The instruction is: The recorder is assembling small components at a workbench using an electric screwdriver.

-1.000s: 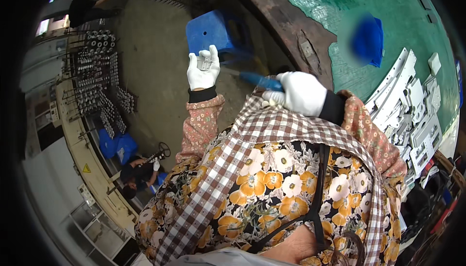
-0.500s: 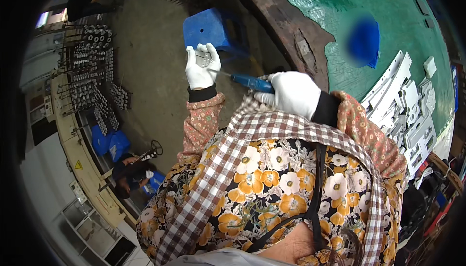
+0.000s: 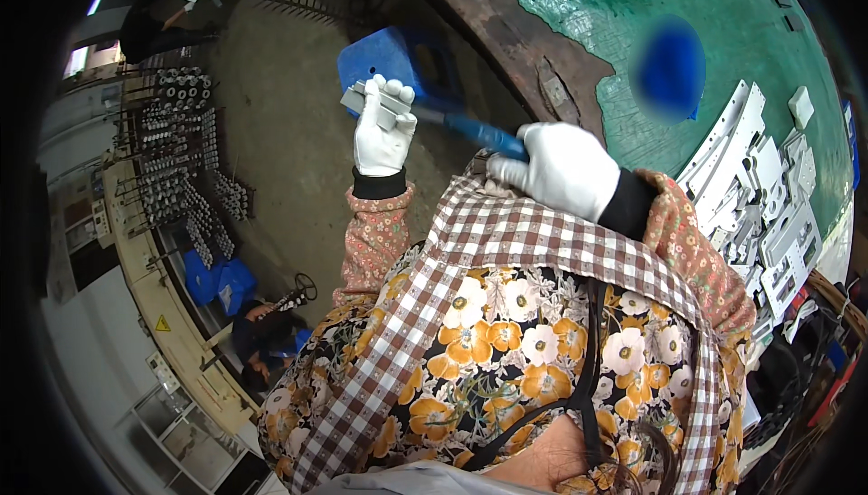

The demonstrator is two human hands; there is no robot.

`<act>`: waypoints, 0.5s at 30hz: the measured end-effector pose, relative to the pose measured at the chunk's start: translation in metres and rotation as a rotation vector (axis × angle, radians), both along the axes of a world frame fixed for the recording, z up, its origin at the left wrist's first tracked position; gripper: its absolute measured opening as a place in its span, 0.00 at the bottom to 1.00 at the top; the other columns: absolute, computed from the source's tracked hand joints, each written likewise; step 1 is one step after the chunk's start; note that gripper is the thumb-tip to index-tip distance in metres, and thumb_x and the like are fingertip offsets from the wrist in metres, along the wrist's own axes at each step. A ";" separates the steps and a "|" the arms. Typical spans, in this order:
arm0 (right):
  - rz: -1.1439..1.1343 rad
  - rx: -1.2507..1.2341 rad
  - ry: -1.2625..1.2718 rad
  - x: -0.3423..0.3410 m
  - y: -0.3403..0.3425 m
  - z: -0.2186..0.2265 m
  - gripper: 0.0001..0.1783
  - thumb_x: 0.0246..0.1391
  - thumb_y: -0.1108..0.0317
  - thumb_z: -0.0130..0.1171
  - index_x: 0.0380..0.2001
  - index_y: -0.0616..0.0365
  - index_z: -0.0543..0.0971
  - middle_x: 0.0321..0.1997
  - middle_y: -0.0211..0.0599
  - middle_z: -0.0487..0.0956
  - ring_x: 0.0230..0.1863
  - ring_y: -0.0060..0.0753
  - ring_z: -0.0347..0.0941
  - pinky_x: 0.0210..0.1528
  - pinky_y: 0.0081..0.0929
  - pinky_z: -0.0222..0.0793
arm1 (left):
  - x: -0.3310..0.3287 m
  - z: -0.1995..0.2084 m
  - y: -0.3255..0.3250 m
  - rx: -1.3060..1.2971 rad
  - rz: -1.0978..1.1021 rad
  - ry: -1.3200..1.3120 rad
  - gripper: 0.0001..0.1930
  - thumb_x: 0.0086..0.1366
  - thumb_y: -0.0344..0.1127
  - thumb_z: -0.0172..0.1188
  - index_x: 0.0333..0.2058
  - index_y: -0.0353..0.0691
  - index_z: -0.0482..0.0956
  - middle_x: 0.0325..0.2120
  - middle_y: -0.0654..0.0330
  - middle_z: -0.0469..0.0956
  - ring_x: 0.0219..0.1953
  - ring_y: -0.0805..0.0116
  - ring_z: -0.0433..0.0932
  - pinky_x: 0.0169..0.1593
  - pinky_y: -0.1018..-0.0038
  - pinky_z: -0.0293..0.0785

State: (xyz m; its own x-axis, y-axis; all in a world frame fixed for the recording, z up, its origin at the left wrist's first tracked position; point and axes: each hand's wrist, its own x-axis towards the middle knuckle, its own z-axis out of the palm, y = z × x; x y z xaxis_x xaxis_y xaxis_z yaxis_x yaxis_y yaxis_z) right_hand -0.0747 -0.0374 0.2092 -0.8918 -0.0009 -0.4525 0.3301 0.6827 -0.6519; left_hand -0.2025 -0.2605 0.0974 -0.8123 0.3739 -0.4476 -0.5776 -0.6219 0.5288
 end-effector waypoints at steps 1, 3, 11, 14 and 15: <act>0.015 -0.033 -0.021 0.004 0.000 0.003 0.22 0.49 0.49 0.58 0.25 0.61 0.77 0.20 0.51 0.75 0.27 0.52 0.75 0.32 0.43 0.69 | -0.001 0.000 0.000 -0.046 -0.006 0.048 0.08 0.67 0.41 0.49 0.42 0.47 0.72 0.33 0.64 0.76 0.35 0.71 0.77 0.26 0.80 0.73; -0.036 -0.104 -0.009 0.004 0.005 0.002 0.23 0.49 0.49 0.59 0.25 0.62 0.77 0.19 0.52 0.74 0.27 0.53 0.75 0.31 0.42 0.68 | -0.002 0.007 0.001 -0.130 -0.035 0.167 0.09 0.65 0.33 0.54 0.43 0.43 0.72 0.31 0.64 0.75 0.34 0.73 0.77 0.27 0.78 0.75; 0.028 -0.153 -0.153 0.004 0.019 0.042 0.20 0.50 0.53 0.60 0.27 0.64 0.77 0.18 0.51 0.73 0.24 0.51 0.74 0.30 0.39 0.67 | -0.012 -0.014 0.000 -0.804 -0.067 1.017 0.14 0.50 0.20 0.62 0.38 0.37 0.76 0.30 0.63 0.76 0.33 0.71 0.75 0.37 0.75 0.75; -0.003 -0.162 -0.101 0.005 0.029 0.048 0.20 0.50 0.54 0.60 0.27 0.64 0.76 0.18 0.51 0.73 0.24 0.51 0.73 0.29 0.39 0.66 | -0.020 -0.003 -0.001 -1.125 -0.037 1.396 0.17 0.46 0.19 0.63 0.37 0.39 0.77 0.30 0.59 0.77 0.33 0.63 0.75 0.38 0.71 0.73; 0.016 -0.176 -0.130 0.005 0.031 0.052 0.20 0.49 0.54 0.61 0.26 0.64 0.77 0.18 0.51 0.73 0.24 0.52 0.73 0.29 0.39 0.67 | -0.022 0.000 -0.002 -1.167 -0.003 1.521 0.18 0.46 0.18 0.63 0.38 0.38 0.77 0.31 0.60 0.77 0.33 0.64 0.76 0.39 0.73 0.73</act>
